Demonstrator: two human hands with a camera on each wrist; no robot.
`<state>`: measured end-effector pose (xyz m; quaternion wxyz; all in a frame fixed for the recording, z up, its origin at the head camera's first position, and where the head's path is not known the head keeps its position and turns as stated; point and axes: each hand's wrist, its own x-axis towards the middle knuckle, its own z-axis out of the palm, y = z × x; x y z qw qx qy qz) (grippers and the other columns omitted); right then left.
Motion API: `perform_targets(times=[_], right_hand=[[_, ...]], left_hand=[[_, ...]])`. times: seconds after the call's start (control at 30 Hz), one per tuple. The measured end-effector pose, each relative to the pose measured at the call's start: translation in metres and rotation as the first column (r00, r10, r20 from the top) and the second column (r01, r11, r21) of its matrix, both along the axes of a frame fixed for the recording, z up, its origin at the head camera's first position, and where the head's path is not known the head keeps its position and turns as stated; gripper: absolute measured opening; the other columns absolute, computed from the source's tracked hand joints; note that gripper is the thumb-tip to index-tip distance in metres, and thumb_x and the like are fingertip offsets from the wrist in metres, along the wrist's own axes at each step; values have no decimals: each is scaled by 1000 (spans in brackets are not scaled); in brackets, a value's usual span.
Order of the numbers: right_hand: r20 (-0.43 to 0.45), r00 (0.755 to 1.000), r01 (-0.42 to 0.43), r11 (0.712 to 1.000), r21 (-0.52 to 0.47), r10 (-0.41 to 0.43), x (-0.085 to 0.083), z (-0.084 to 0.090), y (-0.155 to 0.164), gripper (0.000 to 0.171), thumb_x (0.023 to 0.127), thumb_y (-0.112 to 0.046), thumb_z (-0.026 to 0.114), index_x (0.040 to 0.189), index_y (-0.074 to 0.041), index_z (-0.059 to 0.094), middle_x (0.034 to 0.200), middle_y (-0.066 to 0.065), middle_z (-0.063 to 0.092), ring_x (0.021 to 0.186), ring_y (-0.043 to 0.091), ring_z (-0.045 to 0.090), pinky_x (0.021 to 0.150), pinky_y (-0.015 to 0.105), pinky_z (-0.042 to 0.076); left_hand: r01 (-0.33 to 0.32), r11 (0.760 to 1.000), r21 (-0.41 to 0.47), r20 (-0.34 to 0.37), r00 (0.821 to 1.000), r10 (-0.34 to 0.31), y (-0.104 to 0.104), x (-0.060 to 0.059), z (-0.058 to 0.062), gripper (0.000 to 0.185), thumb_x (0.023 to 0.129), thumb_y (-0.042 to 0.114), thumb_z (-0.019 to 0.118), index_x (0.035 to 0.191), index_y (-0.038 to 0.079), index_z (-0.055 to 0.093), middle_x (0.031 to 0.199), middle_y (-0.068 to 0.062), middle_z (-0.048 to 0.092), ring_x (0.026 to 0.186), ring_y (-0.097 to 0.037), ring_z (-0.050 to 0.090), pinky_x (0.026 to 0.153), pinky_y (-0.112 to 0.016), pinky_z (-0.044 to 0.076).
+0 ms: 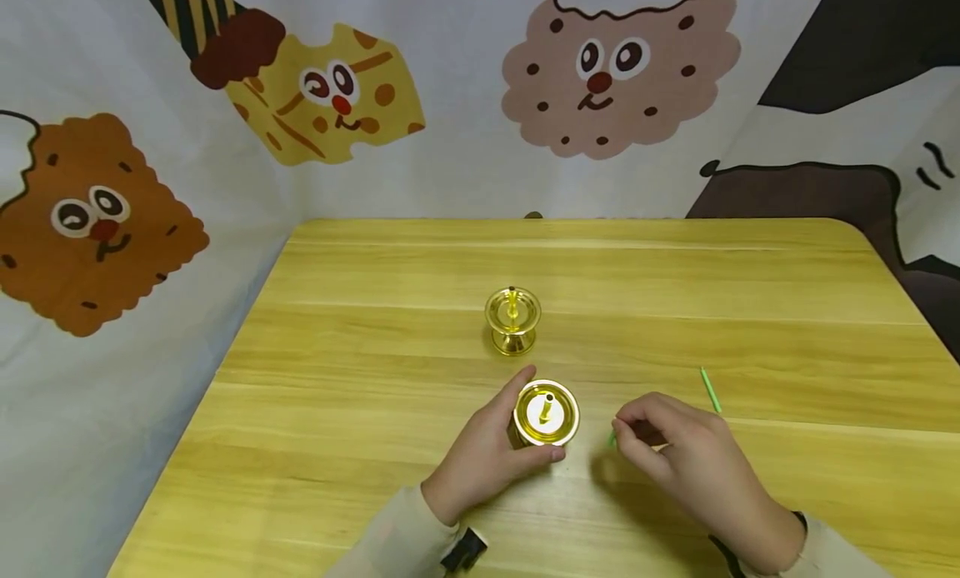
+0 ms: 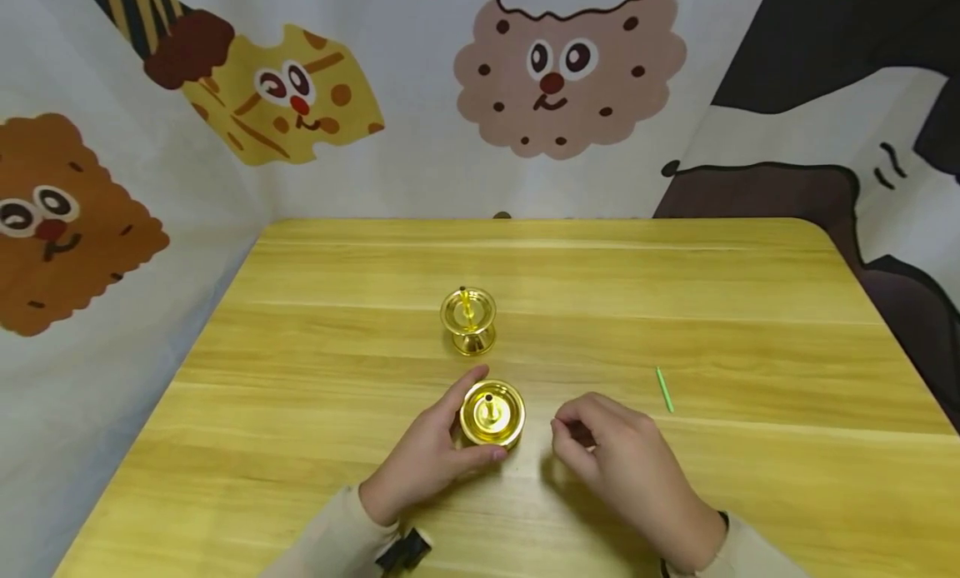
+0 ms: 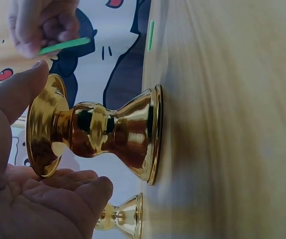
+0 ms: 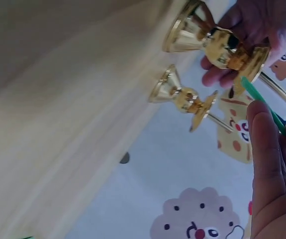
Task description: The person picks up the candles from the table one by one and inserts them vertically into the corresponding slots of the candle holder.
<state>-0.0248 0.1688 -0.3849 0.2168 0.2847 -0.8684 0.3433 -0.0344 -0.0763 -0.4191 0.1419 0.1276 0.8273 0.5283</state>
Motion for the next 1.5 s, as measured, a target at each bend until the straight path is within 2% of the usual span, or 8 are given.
perform_targets(times=[0.1, 0.23, 0.5, 0.77, 0.9, 1.17, 1.37, 1.5], right_hand=[[8, 1000, -15, 1000, -11, 15, -2, 7, -6, 10, 86, -11, 66, 81, -19, 67, 79, -15, 65, 66, -2, 64, 57, 10, 52], [24, 999, -31, 999, -38, 32, -5, 14, -15, 11, 84, -7, 67, 82, -18, 67, 79, -15, 65, 67, -1, 65, 56, 11, 52], [42, 997, -68, 996, -62, 70, -9, 26, -28, 10, 91, -13, 63, 82, -16, 68, 80, -11, 67, 69, 2, 66, 58, 12, 53], [0, 996, -93, 992, -81, 93, -15, 38, -38, 16, 95, -18, 59, 83, -13, 68, 81, -9, 68, 69, 4, 67, 62, 13, 54], [-41, 994, -109, 989, -96, 105, -18, 44, -41, 15, 94, -16, 60, 82, -13, 68, 80, -9, 67, 69, 4, 66, 62, 13, 54], [-43, 993, -110, 989, -97, 107, -24, 53, -48, 10, 92, -13, 62, 83, -13, 69, 81, -8, 68, 70, 5, 67, 62, 15, 55], [-77, 991, -117, 989, -90, 110, -29, 51, -51, 7, 88, -7, 68, 86, -13, 70, 82, -7, 70, 70, 7, 67, 58, 16, 55], [-94, 989, -124, 988, -95, 115, -32, 49, -52, 12, 82, -2, 71, 86, -13, 70, 82, -7, 69, 69, 7, 67, 56, 16, 54]], left_hand=[[4, 1000, -1, -7, 1000, -4, 0, 0, 0, 98, 82, 39, 84, 160, 18, 27, 157, -2, 40, 141, -19, 39, 117, -48, 31], [8, 1000, 0, -3, 1000, -8, 1, 0, 1, 99, 83, 39, 83, 160, 17, 26, 157, -3, 39, 141, -19, 39, 117, -48, 31], [15, 1000, 17, -10, 1000, -14, 0, -1, 0, 99, 83, 37, 84, 160, 16, 26, 155, -7, 44, 139, -19, 42, 116, -50, 32], [12, 1000, 17, 16, 1000, -12, -1, 0, 2, 98, 83, 38, 84, 160, 21, 26, 152, 0, 46, 137, -17, 44, 115, -50, 33], [13, 1000, 26, 20, 1000, -13, 0, 0, 3, 97, 83, 38, 83, 160, 23, 26, 150, 1, 48, 135, -16, 46, 114, -50, 34], [16, 1000, 20, 12, 1000, -16, -1, -1, 2, 96, 84, 34, 83, 160, 21, 27, 151, 0, 47, 136, -16, 45, 115, -49, 33], [16, 1000, 16, 8, 1000, -16, -1, -1, 2, 94, 84, 34, 83, 160, 19, 28, 155, -4, 44, 139, -17, 41, 116, -50, 32], [16, 1000, 12, 6, 1000, -16, -2, -1, 2, 94, 84, 35, 83, 160, 19, 28, 155, -4, 43, 139, -16, 41, 116, -49, 32]])
